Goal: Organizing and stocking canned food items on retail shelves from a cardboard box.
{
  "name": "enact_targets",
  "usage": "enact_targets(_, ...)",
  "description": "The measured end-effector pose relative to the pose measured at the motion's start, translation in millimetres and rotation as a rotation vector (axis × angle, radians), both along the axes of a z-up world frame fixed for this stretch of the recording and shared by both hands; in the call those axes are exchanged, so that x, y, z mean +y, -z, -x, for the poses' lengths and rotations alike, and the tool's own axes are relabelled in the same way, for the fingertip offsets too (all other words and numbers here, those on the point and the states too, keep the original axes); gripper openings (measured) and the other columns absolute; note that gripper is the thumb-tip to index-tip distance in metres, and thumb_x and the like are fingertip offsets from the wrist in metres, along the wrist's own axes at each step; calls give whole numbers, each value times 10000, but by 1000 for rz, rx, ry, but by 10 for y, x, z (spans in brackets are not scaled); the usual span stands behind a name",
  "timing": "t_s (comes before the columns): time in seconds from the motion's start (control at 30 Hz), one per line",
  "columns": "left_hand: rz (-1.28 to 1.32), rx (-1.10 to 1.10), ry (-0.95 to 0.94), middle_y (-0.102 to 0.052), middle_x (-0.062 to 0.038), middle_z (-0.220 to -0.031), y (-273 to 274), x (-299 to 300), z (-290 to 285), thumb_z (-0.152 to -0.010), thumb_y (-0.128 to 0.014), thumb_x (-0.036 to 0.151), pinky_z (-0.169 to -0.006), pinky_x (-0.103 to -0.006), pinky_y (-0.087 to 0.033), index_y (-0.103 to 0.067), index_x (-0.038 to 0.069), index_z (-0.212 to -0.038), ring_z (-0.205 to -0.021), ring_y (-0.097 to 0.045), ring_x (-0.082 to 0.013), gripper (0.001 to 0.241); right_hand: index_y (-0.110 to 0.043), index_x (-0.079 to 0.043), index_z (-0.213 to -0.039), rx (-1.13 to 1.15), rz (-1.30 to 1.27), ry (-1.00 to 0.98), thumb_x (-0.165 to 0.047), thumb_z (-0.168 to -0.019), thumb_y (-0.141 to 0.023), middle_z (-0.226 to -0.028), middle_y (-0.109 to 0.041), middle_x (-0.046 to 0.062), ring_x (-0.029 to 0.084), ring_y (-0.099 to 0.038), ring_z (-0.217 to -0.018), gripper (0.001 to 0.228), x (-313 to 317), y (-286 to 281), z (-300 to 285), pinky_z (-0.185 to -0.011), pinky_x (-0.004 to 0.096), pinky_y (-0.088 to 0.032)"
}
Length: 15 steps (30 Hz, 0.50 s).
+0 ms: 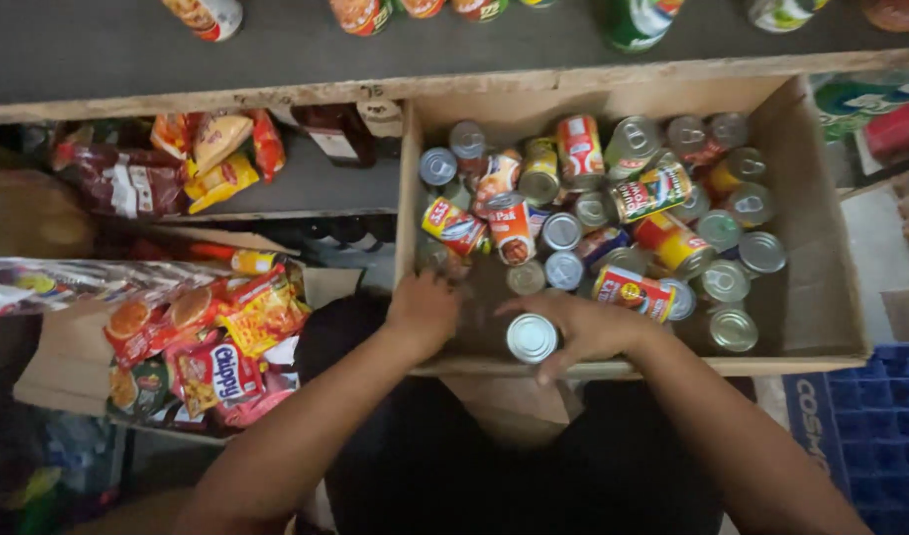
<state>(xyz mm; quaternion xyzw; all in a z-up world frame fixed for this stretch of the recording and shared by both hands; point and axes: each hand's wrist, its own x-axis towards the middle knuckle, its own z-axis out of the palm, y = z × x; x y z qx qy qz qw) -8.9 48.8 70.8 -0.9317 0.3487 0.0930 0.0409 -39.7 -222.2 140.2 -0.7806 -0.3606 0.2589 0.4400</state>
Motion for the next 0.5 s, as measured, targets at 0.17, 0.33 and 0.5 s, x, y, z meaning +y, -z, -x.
enact_targets(0.17,-127,-10,-5,-753,-108,-1066,269,-131,2,-854,-601,246,-907,-520,-426,-807,139,-953,-1212,-562,-350,252,-620,-60,-1322,327,51,267,-294,-645,-906,-1189,-738,58,216,-683,-1120,772,38,161,54,-980,365,-533)
enact_targets(0.33,-152,71,12,-773,-105,-1055,134,-252,37,-940,-570,219,-1028,-546,-369,-805,123,-1012,-1232,-574,-332,265,-640,-33,-1323,478,-258,734,-233,-770,-840,-1171,-729,53,174,-685,-1092,621,-121,334,-90,-953,341,-543)
enact_targets(0.5,-36,568,-39,-686,-206,-1210,-418,-420,83,-814,-743,345,-1026,-554,-473,-615,107,-1341,-1178,-632,-417,591,-605,-94,-1445,687,-350,1106,-313,-880,-763,-1156,-718,52,150,-607,-958,627,-144,268,-133,-764,326,-415)
